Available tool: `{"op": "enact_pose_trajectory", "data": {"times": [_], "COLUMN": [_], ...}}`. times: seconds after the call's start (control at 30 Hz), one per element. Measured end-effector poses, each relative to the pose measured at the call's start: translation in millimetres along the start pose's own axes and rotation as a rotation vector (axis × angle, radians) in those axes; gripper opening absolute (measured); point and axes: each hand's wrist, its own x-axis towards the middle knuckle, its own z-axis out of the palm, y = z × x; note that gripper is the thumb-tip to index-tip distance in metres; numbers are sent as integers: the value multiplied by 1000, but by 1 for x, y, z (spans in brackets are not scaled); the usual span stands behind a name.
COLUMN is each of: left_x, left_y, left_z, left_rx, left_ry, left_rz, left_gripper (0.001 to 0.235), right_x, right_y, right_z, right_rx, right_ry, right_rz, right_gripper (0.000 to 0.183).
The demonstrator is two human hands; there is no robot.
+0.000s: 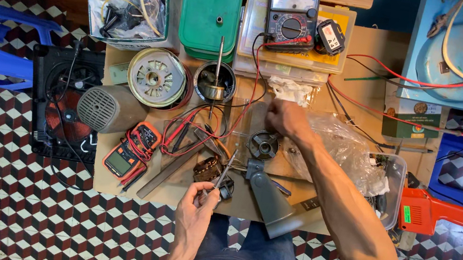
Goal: The person cleans small electrical parts with a cloth, uses a flashlight to inspect them, and manipulates a cylindrical component with a screwdriver. They handle various tools and parts on a cluttered workbench.
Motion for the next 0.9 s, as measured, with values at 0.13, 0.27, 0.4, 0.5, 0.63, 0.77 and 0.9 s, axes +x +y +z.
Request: {"op": "enact_pose_trajectory", "data": {"times": [0.13, 0.27, 0.4, 0.5, 0.63, 0.77, 0.9], "left_x": [5, 10, 10, 12, 12, 13, 13], "left_y": [-2, 6, 17, 22, 21, 25, 30], "left_z": [7, 16, 23, 27, 30, 30, 29], "left_rx": [-38, -18, 10, -7, -65, 12, 31], "left_ry": [-24, -48, -58, -59, -79, -88, -133], "left_rz": [-23, -12, -34, -18, 29, 38, 80], "left_gripper": [22, 22, 23, 23, 23, 23, 23], "right_x": [-28, -56, -72, -78, -120, -194, -227], "right_y": [19, 37, 34, 16, -12, -33, -24], "right_z": [-39, -48, -46, -57, -73, -69, -53], "right_rx": [12, -81, 12, 102, 649, 762, 821], "right_ry": [247, 273, 198, 371, 530, 744, 816], "right_rz": [116, 118, 160, 38, 114, 215, 327], "right_gripper": [29, 27, 30, 33, 26, 22, 22]}}
